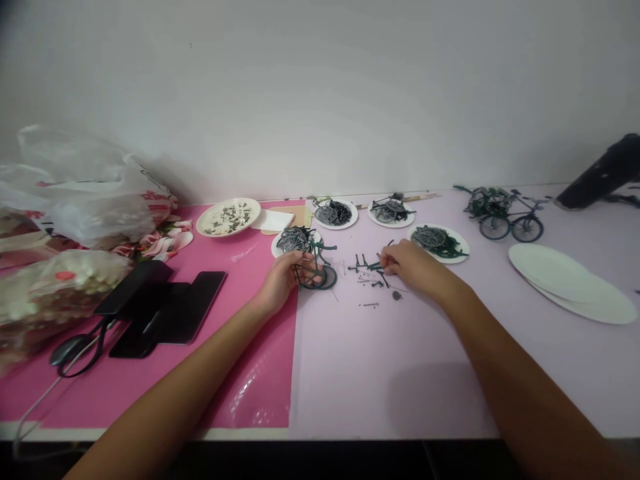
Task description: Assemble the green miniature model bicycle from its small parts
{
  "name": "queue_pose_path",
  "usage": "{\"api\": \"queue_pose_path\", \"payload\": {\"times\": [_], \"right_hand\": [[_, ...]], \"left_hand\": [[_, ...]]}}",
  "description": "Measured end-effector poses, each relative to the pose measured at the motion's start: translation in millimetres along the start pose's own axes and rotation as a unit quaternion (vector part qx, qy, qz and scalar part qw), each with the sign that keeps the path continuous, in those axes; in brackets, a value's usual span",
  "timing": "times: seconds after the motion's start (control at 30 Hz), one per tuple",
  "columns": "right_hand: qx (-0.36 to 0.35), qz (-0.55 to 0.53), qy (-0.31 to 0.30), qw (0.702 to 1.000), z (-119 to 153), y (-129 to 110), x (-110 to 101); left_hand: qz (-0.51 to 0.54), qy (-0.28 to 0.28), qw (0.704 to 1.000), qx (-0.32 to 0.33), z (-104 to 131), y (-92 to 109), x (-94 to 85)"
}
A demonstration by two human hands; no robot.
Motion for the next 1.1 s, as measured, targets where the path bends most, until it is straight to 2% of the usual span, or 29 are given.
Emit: {"api": "queue_pose_path", "payload": {"times": [0.13, 0.3, 0.77, 0.9, 1.1], "right_hand": [[-0.02, 0.047, 0.016, 0.999, -4.9, -10.1, 1.6], [-0.063, 0.083, -0.008, 0.995, -8.9, -16.0, 10.2], [-0.014, 0.05, 0.036, 0.998, -5.4, 4.5, 15.5], [-0.014, 0.049, 0.03, 0.998, -7.1, 1.4, 14.5], [-0.053, 0.054, 0.011, 0.997, -7.3, -13.8, 13.6]], "left_hand": [[0.004, -0.005, 1.0, 0.001, -0.5, -1.3, 0.1], [0.005, -0.007, 1.0, -0.003, -2.6, -4.5, -0.9], [0.016, -0.018, 1.0, -0.016, -4.3, -8.6, -1.0], [0.016, -0.016, 1.0, -0.016, -3.8, -7.8, -0.2], [0.008, -0.015, 1.0, -0.021, -4.3, -8.3, 0.2]]}}
Point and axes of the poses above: each hand's wrist, its own z-axis away from the middle knuckle, its own x-axis out of the palm, y = z × x, the point moved 8 cm from there along -z, towards the middle knuckle, and after that the axes turned 12 degrees about -z, right-handed, at the moved point
